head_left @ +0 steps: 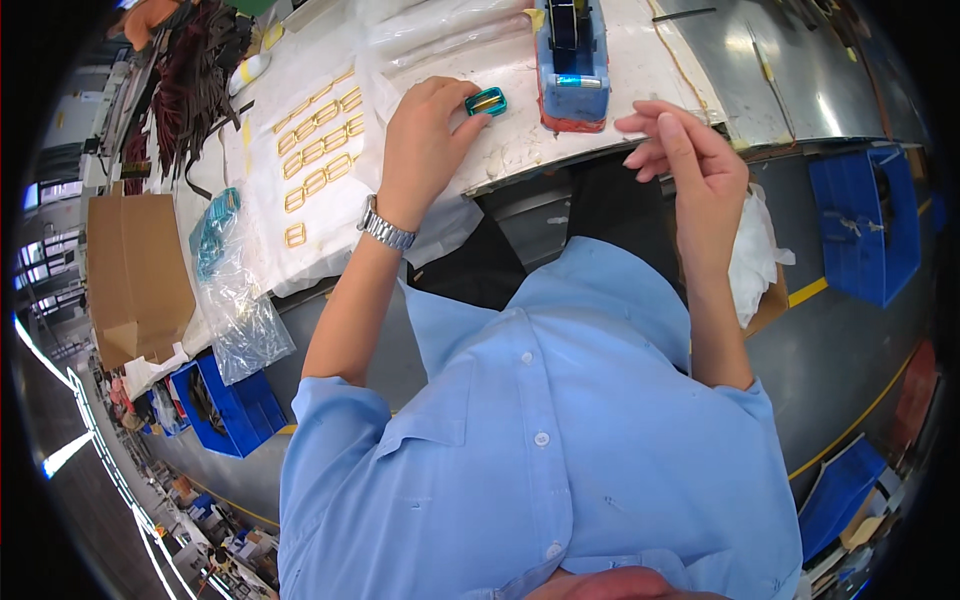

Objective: Apply protective blue tape to metal bag buckles at a factory workstation.

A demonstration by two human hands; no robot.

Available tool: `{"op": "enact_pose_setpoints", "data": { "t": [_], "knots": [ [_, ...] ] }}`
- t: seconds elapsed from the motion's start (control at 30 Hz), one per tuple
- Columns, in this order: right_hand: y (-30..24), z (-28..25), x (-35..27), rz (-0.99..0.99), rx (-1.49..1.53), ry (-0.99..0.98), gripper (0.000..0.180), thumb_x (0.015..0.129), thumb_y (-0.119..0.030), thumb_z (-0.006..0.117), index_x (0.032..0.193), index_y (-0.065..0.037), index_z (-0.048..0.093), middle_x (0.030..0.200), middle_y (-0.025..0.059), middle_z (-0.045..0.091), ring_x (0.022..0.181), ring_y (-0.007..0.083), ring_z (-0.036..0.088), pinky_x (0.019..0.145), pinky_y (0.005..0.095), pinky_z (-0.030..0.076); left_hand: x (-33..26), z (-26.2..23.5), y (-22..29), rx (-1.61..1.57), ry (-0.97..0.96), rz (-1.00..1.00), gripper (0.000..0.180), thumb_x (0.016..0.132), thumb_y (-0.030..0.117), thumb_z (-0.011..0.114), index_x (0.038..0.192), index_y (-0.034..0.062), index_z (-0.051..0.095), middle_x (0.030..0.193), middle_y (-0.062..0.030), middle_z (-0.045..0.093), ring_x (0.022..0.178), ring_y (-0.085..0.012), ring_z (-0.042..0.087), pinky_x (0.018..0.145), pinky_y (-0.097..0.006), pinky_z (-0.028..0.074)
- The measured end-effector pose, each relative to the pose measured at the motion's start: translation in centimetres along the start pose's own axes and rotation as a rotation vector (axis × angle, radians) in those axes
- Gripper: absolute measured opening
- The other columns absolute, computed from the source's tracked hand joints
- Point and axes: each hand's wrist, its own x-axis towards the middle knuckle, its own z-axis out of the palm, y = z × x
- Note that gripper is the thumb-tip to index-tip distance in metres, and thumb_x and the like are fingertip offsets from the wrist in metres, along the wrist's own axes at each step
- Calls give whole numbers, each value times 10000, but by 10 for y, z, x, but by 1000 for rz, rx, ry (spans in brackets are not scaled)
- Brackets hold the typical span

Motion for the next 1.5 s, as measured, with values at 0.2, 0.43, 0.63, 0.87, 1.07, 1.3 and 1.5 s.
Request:
{"op": "enact_pose_setpoints", "data": {
  "t": [0.2,0.43,0.63,0.87,1.07,1.3,1.5],
  "knots": [
    [6,-7,51,-43,-298,-12,347,1115,-272,610,1187,6,804,1014,85,801,676,75,633,609,229,477,-1,-1,9,23,38,3,314,922,135,796,1214,34,741,1209,-121,744,1027,-275,712,897,-372,584],
    [29,24,80,-18,-400,-202,331,951,-315,834,1035,5,836,803,9,732,657,31,560,578,236,425,-8,-8,33,-131,111,4,309,914,84,786,1211,31,720,1208,-159,740,1109,-382,692,954,-446,559],
    [-20,27,59,134,82,-169,234,986,-221,781,1051,3,791,943,57,806,603,22,506,543,197,402,-10,-18,50,-290,143,-51,222,935,70,773,1153,35,748,1169,-143,755,1017,-347,726,890,-412,582],
    [25,15,-54,434,75,-150,153,1044,-159,713,1003,-15,744,931,37,796,703,37,655,574,203,460,-10,-26,68,-266,224,56,195,939,44,758,1134,46,759,1165,-125,761,1033,-320,727,885,-390,581],
    [43,12,-64,420,78,-202,150,1049,-153,714,996,-14,728,926,39,788,720,46,661,602,212,487,1,-16,79,-152,210,284,297,926,-26,726,1210,50,764,1165,-120,772,1136,-320,712,942,-402,570],
    [51,10,-72,394,44,-159,138,1050,-142,710,998,-15,720,920,32,776,729,56,662,617,220,497,15,0,87,-76,196,415,377,925,-63,694,1283,53,728,1120,-118,773,1235,-363,677,977,-426,555],
    [76,11,-69,360,63,-160,129,1053,-130,702,1011,-10,718,927,39,778,736,54,663,627,217,494,10,-8,84,-100,214,354,383,920,-54,716,1286,55,735,1215,-119,764,1233,-347,683,1005,-420,554]
  ]
}}
